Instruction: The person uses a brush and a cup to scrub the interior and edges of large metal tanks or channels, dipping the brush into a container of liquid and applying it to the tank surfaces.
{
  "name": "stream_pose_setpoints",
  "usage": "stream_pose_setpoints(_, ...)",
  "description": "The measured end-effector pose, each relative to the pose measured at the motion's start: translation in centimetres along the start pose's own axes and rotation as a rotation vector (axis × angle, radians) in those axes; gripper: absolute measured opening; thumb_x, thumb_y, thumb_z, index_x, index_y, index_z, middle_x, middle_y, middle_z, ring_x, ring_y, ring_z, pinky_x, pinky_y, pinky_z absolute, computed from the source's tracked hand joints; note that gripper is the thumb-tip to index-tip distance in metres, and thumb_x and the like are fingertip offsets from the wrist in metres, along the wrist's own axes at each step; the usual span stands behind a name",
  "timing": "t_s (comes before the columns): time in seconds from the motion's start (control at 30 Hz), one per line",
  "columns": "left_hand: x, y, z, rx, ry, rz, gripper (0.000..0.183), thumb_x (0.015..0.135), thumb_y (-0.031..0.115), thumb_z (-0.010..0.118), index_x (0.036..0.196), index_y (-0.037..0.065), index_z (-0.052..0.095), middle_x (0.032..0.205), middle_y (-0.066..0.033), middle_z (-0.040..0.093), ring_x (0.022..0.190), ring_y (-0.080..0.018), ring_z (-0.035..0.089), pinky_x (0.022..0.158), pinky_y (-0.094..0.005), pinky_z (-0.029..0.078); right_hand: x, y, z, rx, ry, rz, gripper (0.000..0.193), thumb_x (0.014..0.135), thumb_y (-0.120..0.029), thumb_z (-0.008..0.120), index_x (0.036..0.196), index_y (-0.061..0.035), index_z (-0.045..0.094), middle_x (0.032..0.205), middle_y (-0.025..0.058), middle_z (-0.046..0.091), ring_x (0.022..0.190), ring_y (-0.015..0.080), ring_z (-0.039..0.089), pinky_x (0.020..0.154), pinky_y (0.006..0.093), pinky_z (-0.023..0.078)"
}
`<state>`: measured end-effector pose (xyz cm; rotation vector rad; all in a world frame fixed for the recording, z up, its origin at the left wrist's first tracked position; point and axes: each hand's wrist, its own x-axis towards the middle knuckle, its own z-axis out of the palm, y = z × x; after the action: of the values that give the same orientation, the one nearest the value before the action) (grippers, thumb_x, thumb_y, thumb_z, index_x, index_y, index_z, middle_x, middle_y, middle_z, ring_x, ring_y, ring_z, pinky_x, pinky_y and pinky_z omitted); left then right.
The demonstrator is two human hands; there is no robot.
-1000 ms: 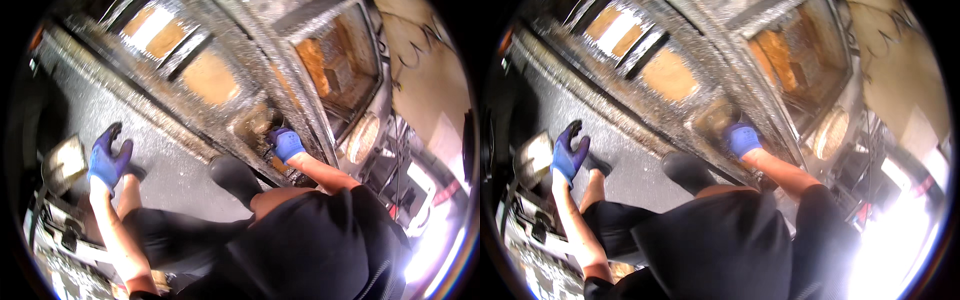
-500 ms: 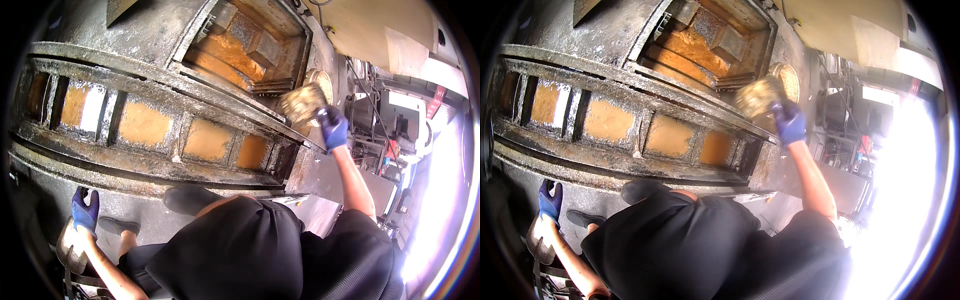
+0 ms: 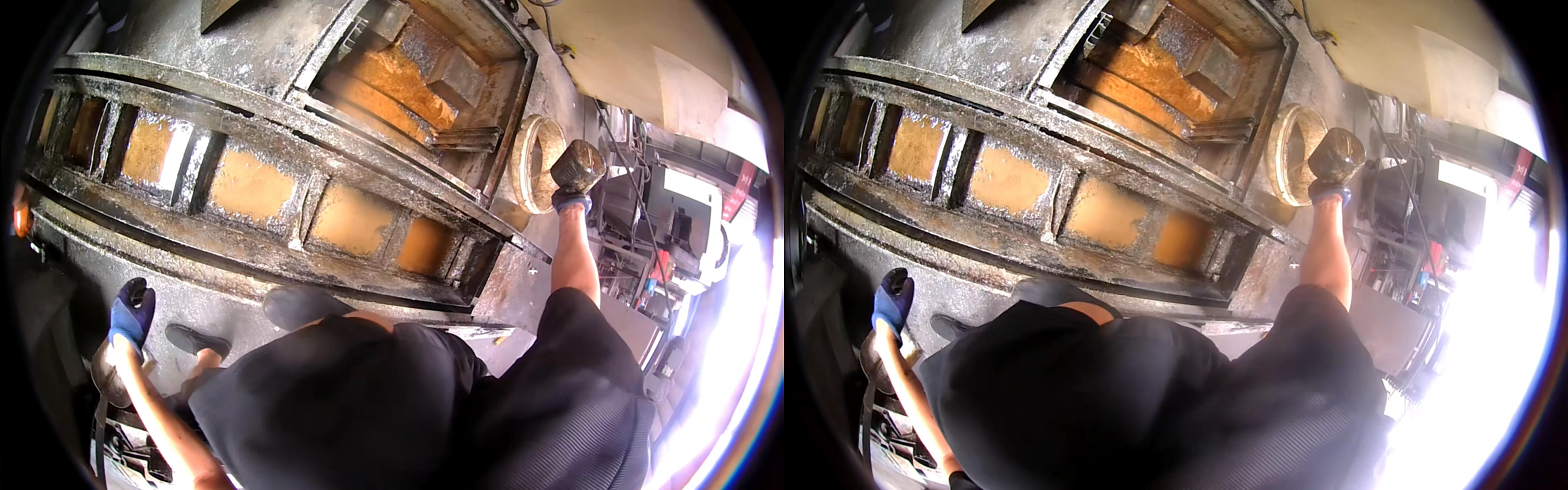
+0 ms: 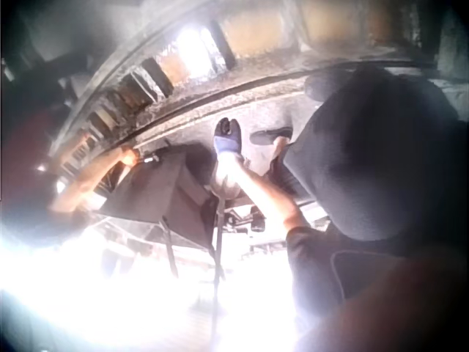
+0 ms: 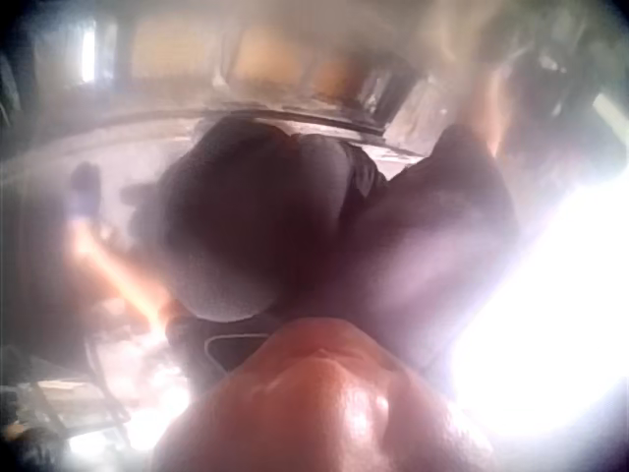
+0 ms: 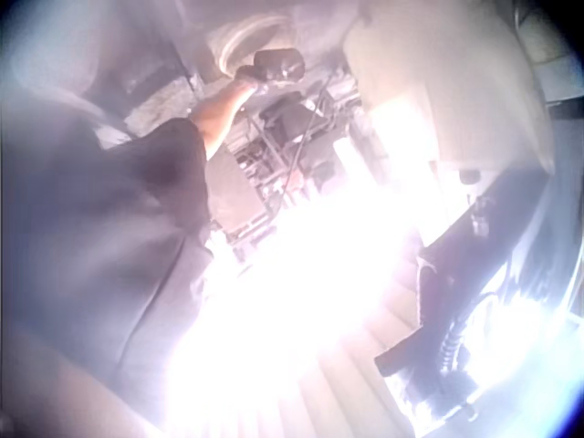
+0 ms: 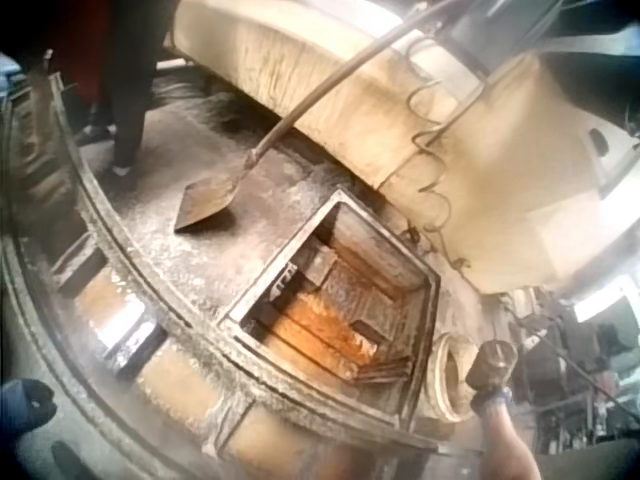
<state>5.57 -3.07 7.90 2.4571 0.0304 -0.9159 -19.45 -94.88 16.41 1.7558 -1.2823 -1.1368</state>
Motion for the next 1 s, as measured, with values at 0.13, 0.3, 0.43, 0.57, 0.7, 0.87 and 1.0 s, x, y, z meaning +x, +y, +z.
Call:
stream_pose_setpoints(0.13, -0.6, 2.2, -2.0, 0.021, 0.061, 0.05, 0.041, 0.087, 0.02, 0.066, 0.119, -0.003, 0.06, 0.107, -0.0172, 0.068, 0.098, -0.0231, 0.065, 0.088, -0.0344, 0.05, 0.9, -0.2, 0.4, -0.066, 0.092, -0.13, 0.045, 0.094, -0.034, 0.031, 0.126, -0.0142, 0.057, 0.139, 0.0076, 0.052, 0.126, 0.0237, 0.049, 0.101, 0.0421, 0.043)
stream_pose_setpoints(0.3, -0.4, 5.1, -3.6, 0.152, 0.106, 0.137, 0.041, 0.085, 0.02, 0.067, 0.118, -0.002, 0.06, 0.108, -0.0202, 0.066, 0.101, -0.0292, 0.064, 0.089, -0.0371, 0.049, 0.4, -1.1, -1.7, -0.046, 0.096, -0.054, 0.051, 0.096, -0.038, 0.034, 0.141, -0.0188, 0.046, 0.146, 0.0028, 0.045, 0.129, 0.0229, 0.049, 0.109, 0.0412, 0.036)
stream_pose_setpoints(0.43, -0.4, 10.6, -4.8, 0.332, 0.136, 0.255, 0.041, 0.084, 0.023, 0.067, 0.119, 0.002, 0.061, 0.109, -0.0214, 0.065, 0.103, -0.0351, 0.062, 0.091, -0.0391, 0.048, 2.2, -2.9, -0.5, -0.096, 0.005, -0.05, 0.045, 0.094, -0.038, 0.04, 0.133, -0.0207, 0.053, 0.137, 0.0, 0.052, 0.122, 0.0195, 0.054, 0.101, 0.0368, 0.041)
stream_pose_setpoints(0.57, 0.0, 14.7, -5.7, 0.464, 0.105, 0.365, 0.045, 0.083, 0.025, 0.067, 0.119, 0.001, 0.059, 0.111, -0.0233, 0.063, 0.106, -0.0386, 0.059, 0.093, -0.0416, 0.046, 0.5, -6.6, -1.0, -0.158, -0.109, -0.069, 0.039, 0.093, -0.039, 0.045, 0.125, -0.0226, 0.059, 0.129, -0.0028, 0.058, 0.114, 0.0161, 0.059, 0.093, 0.0325, 0.046)
stream_pose_setpoints(0.7, -1.1, 20.4, -7.7, 0.636, 0.066, 0.392, 0.047, 0.083, 0.025, 0.065, 0.122, 0.002, 0.056, 0.114, -0.0223, 0.061, 0.109, -0.0389, 0.056, 0.096, -0.043, 0.044, -1.2, -10.4, -1.2, -0.244, -0.234, -0.113, 0.033, 0.091, -0.039, 0.051, 0.117, -0.0245, 0.066, 0.12, -0.0056, 0.065, 0.106, 0.0127, 0.064, 0.085, 0.0281, 0.051)
stream_pose_setpoints(0.87, 0.8, 26.2, -6.7, 0.698, -0.009, 0.457, 0.046, 0.083, 0.021, 0.066, 0.124, 0.003, 0.056, 0.112, -0.0208, 0.063, 0.107, -0.0372, 0.058, 0.093, -0.0417, 0.045, 1.9, -9.3, 2.9, 0.078, -0.043, 0.074, 0.032, 0.094, -0.038, 0.048, 0.117, -0.0254, 0.066, 0.12, -0.0052, 0.064, 0.107, 0.0116, 0.062, 0.083, 0.0282, 0.052)
stream_pose_setpoints(1.0, 1.6, 29.3, -7.7, 0.752, 0.009, 0.565, 0.043, 0.083, 0.014, 0.068, 0.123, 0.005, 0.058, 0.11, -0.0197, 0.064, 0.104, -0.0355, 0.06, 0.089, -0.04, 0.048, 11.1, -7.3, 8.0, 0.825, 0.15, 0.302, 0.041, 0.093, -0.037, 0.052, 0.126, -0.0146, 0.059, 0.125, -0.0007, 0.059, 0.111, 0.0126, 0.056, 0.091, 0.0257, 0.044)
